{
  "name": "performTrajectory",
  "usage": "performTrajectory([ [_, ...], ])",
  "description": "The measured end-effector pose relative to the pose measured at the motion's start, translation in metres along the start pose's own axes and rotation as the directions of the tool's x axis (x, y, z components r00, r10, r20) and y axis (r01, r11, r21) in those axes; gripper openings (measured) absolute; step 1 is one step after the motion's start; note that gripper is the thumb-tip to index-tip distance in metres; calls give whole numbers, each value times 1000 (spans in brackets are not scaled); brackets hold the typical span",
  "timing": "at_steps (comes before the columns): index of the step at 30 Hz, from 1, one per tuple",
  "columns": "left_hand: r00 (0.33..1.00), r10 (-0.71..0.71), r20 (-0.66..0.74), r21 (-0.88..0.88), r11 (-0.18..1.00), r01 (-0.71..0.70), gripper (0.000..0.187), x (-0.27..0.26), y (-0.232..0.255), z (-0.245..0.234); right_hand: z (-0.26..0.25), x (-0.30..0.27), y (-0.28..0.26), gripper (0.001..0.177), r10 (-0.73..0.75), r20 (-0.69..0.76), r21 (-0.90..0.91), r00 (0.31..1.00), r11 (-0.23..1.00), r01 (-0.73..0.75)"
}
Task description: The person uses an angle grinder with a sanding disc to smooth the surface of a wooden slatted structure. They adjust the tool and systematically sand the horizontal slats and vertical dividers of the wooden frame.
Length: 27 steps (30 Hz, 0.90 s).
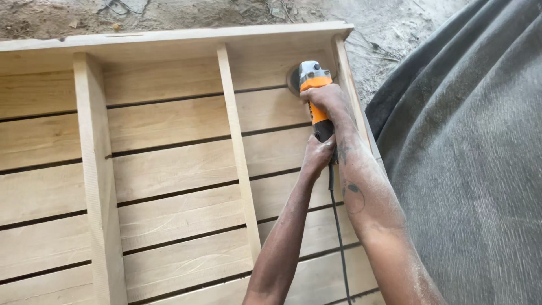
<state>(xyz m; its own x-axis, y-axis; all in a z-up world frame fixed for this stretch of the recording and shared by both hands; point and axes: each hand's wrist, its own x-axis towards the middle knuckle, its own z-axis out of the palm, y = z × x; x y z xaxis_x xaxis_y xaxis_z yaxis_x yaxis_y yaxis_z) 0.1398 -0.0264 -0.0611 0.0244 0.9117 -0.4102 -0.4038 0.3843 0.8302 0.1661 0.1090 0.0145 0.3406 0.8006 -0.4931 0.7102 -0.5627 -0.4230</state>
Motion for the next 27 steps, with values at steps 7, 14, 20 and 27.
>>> performTrajectory([
  [7, 1000, -14, -28, -13, 1000, 14, 34, -7, 15, -26, 32, -6, -23, 50, -118, 50, 106, 992, 988, 113],
  [14, 997, 26, -72, -33, 999, -28, 34, -2, 23, -58, 54, -23, -50, 52, -166, 68, 114, 984, 981, 158],
  [20, 993, 13, -116, -8, 1000, -14, 30, 0, 31, -75, 66, -33, -69, 49, -202, 103, 85, 974, 977, 193],
  [27, 988, 12, -154, -15, 1000, -15, 37, 0, 41, -94, 84, -36, -88, 50, -234, 112, 81, 966, 971, 225],
])
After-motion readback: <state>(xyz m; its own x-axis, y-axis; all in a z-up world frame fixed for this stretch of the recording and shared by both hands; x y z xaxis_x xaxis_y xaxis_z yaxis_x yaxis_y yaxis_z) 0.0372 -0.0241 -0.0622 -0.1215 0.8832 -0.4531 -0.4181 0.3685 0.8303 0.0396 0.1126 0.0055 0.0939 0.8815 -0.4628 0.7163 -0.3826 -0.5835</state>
